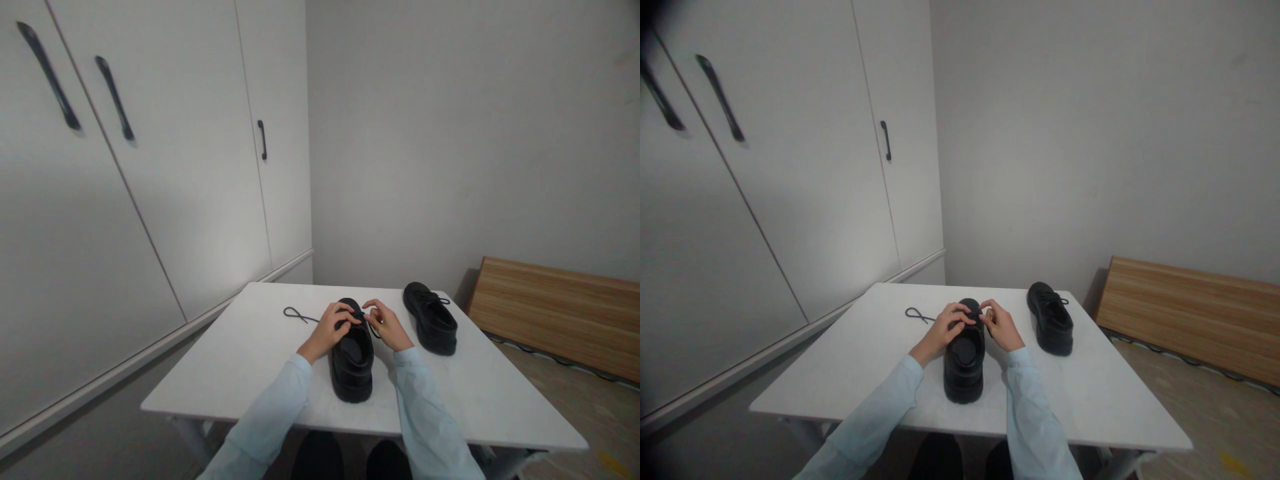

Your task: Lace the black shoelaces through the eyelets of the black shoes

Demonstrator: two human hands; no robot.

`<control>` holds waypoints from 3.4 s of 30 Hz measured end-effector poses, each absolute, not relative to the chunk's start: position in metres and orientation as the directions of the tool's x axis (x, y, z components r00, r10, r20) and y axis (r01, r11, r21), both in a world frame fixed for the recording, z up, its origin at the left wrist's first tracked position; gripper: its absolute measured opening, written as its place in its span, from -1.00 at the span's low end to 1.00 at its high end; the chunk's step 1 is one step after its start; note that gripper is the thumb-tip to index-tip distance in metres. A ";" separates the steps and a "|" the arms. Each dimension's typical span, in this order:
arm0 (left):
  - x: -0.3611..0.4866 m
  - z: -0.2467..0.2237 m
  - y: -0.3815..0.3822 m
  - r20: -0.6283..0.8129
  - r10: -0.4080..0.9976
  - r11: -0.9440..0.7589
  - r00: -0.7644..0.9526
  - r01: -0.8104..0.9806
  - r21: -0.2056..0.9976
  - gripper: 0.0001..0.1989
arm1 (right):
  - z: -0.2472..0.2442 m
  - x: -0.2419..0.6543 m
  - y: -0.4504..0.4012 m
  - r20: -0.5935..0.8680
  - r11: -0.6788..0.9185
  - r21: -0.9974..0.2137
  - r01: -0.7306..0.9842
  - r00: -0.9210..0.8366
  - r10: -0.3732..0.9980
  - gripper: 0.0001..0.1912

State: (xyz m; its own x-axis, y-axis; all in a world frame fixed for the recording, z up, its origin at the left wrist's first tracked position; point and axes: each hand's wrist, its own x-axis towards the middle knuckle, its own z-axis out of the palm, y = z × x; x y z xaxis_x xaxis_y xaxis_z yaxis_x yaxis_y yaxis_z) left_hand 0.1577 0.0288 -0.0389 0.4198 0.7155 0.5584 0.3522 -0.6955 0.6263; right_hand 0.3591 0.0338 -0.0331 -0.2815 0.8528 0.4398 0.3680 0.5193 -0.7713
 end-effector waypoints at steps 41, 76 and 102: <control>0.177 -0.030 0.051 0.405 0.838 -0.546 0.366 0.538 0.642 -0.91 | -0.037 0.355 0.033 0.399 0.493 -0.661 0.565 -0.292 0.869 -0.77; 0.162 -0.021 0.039 0.335 0.942 -0.286 -0.033 -0.605 0.743 -0.71 | -0.039 0.352 0.031 0.217 0.306 -0.921 0.241 -0.334 0.917 -0.28; 0.145 -0.015 0.044 0.446 0.854 -0.520 -0.266 -0.442 0.731 -0.71 | -0.041 0.356 0.033 0.245 0.332 -0.916 0.227 -0.340 0.908 -0.39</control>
State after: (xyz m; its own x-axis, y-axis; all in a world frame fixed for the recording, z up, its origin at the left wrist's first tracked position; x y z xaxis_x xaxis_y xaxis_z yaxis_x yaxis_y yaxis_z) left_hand 0.1447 0.0436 -0.0147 -0.2661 0.8544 0.4462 -0.4421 -0.5195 0.7312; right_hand 0.3558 0.0326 -0.0406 -0.3400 0.9080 0.2449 0.2270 0.3320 -0.9155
